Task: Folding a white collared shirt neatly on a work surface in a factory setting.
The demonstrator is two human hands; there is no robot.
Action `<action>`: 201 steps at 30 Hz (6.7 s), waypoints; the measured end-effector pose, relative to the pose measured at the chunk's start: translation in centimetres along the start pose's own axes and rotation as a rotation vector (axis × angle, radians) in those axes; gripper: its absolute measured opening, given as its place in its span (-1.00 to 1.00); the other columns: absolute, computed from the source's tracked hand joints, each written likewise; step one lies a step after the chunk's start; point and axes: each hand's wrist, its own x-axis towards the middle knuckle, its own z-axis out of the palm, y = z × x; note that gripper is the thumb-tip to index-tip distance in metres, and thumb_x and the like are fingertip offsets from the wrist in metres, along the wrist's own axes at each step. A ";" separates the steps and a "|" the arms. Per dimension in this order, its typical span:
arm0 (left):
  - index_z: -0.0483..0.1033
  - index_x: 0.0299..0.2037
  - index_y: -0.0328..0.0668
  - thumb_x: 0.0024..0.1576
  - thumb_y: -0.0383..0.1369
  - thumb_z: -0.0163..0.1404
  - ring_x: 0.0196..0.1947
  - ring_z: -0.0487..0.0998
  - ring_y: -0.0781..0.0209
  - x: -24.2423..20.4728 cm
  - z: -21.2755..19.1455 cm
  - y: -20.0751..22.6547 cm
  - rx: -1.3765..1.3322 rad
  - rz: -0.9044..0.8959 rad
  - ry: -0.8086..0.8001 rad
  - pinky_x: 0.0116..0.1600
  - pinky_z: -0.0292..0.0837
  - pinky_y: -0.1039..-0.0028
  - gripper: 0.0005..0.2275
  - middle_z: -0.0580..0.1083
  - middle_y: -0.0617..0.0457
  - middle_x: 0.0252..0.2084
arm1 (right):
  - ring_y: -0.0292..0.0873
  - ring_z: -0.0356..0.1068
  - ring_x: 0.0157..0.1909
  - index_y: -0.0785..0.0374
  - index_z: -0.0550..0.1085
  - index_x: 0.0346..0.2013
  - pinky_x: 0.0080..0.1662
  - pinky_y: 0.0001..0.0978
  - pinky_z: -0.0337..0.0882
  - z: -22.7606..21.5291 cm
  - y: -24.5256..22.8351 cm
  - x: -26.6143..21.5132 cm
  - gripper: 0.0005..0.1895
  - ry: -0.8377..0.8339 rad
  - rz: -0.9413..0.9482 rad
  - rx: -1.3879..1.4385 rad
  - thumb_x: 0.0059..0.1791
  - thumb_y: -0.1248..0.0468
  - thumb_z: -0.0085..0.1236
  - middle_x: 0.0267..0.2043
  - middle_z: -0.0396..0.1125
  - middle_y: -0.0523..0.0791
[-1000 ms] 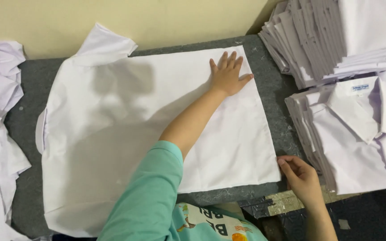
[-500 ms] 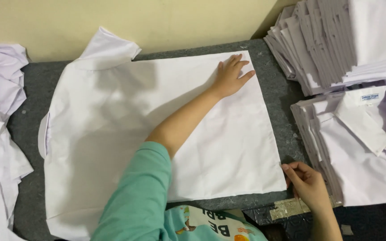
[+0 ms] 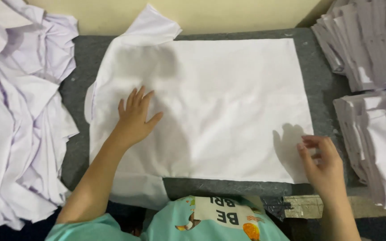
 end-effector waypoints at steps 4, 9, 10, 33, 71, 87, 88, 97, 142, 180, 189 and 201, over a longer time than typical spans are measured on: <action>0.08 0.45 -0.04 0.22 0.07 -0.16 0.57 -0.15 -0.16 -7.6 5.0 -7.3 0.125 -0.181 0.135 0.43 -0.28 -0.29 -0.36 -0.05 -0.11 0.58 | 0.05 -0.62 0.66 -0.09 -0.05 0.51 0.37 0.45 -0.22 3.9 -3.5 1.7 -0.22 -0.390 -0.078 -0.370 0.01 -0.05 -0.11 0.67 -0.46 -0.09; 0.12 0.48 -0.05 0.29 -0.04 -0.23 0.56 -0.04 -0.09 -14.7 6.5 -6.4 0.153 -0.121 0.285 0.50 -0.16 0.03 -0.43 0.03 -0.05 0.57 | 0.00 -0.80 0.60 -0.17 -0.32 0.55 0.43 0.19 -0.61 5.4 -4.3 1.7 -0.14 -0.487 -0.043 -0.566 0.01 -0.33 -0.58 0.64 -0.66 -0.17; 0.21 0.44 -0.10 0.27 -0.09 -0.14 0.54 0.04 -0.12 -15.7 6.5 -6.4 0.116 -0.081 0.368 0.49 -0.05 0.08 -0.45 0.11 -0.10 0.54 | 0.00 -0.73 0.61 -0.21 -0.31 0.55 0.43 0.19 -0.58 5.3 -4.0 1.5 -0.15 -0.428 -0.065 -0.614 0.01 -0.37 -0.69 0.65 -0.59 -0.24; 0.55 -0.22 -0.22 0.39 -0.15 0.03 -0.47 0.49 0.12 -18.9 5.4 -13.6 -0.485 -0.608 0.428 -0.40 0.37 0.35 -0.71 0.46 -0.03 -0.49 | -0.23 0.35 0.12 -0.06 0.63 -0.28 0.41 0.10 -0.16 10.5 -1.9 -2.7 -0.97 -0.088 -0.541 -0.408 0.00 0.20 0.31 -0.20 0.43 -0.30; 0.59 0.03 -0.36 0.34 -0.12 0.06 -0.20 0.60 -0.06 -21.6 5.0 -14.0 -0.753 -0.697 0.296 -0.15 0.57 0.17 -0.63 0.59 -0.28 -0.24 | 0.02 0.48 -0.16 0.23 0.61 0.00 -0.10 -0.16 0.49 19.0 -14.4 -4.7 -0.66 -0.279 -0.679 -0.209 -0.07 0.30 0.31 -0.15 0.42 0.02; 0.52 -0.24 -0.26 0.31 -0.16 -0.02 -0.34 0.53 0.21 -20.4 -0.2 -9.3 -0.855 -0.774 0.149 -0.31 0.44 0.41 -0.72 0.50 0.00 -0.37 | -0.10 0.41 -0.15 0.34 0.59 -0.08 -0.16 -0.29 0.41 5.6 2.1 2.3 -0.90 0.100 -0.167 -0.115 0.22 0.46 0.11 -0.11 0.45 0.00; 0.53 -0.12 -0.29 0.32 -0.17 -0.05 -0.24 0.56 0.14 -20.0 -0.7 -8.8 -0.891 -0.821 0.129 -0.23 0.47 0.37 -0.71 0.55 -0.07 -0.26 | 0.03 0.44 -0.16 0.49 0.60 0.01 -0.12 -0.19 0.50 3.0 3.8 2.5 -0.87 0.195 -0.188 -0.229 0.28 0.54 0.09 -0.09 0.45 0.13; 0.45 0.18 -0.15 0.29 -0.12 -0.09 0.08 0.49 0.23 -17.1 -2.9 -7.1 -0.704 -0.769 0.159 0.16 0.32 0.42 -0.63 0.50 0.08 0.05 | -0.12 0.46 -0.13 0.44 0.68 0.00 -0.12 -0.29 0.42 -2.9 10.9 -0.1 -0.89 0.431 -0.137 -0.297 0.31 0.40 0.30 -0.15 0.51 0.02; 0.76 0.00 -0.30 0.12 -0.35 0.13 -0.01 0.60 0.37 -26.5 -0.1 -11.9 -1.001 -0.180 -0.395 0.08 0.37 0.62 -0.71 0.72 0.01 -0.02 | 0.12 0.43 -0.12 0.39 0.67 0.03 -0.06 -0.07 0.42 -6.7 14.4 -2.3 -0.74 -0.394 0.287 -0.179 0.09 0.44 0.15 -0.05 0.47 0.11; 0.57 -0.13 -0.09 0.30 -0.25 0.04 -0.12 0.40 0.44 -12.6 -3.1 -12.9 -0.986 -0.462 0.350 0.04 0.25 0.66 -0.86 0.45 0.26 -0.22 | -0.34 0.22 -0.16 0.06 0.44 0.00 -0.13 -0.48 0.20 -1.6 13.8 7.9 -0.87 0.025 -0.004 0.155 0.29 0.17 0.24 -0.10 0.31 -0.25; 0.66 -0.10 -0.12 0.26 -0.26 0.06 -0.09 0.50 0.39 -16.5 -3.2 -12.4 -0.746 -0.549 0.174 0.06 0.30 0.60 -0.82 0.57 0.21 -0.15 | -0.23 0.09 -0.49 0.16 0.44 -0.13 -0.45 -0.37 0.05 -2.5 17.2 6.6 -0.88 -0.150 0.141 0.098 0.25 0.23 0.16 -0.43 0.18 -0.16; 0.60 -0.13 -0.13 0.30 -0.16 0.01 -0.16 0.43 0.34 -14.1 -1.0 -10.0 -0.664 -0.489 0.591 -0.03 0.30 0.55 -0.77 0.48 0.18 -0.23 | -0.23 0.18 -0.36 0.11 0.42 -0.18 -0.36 -0.36 0.12 -0.3 16.7 9.0 -0.69 -0.075 0.118 0.017 0.31 0.03 0.22 -0.27 0.26 -0.18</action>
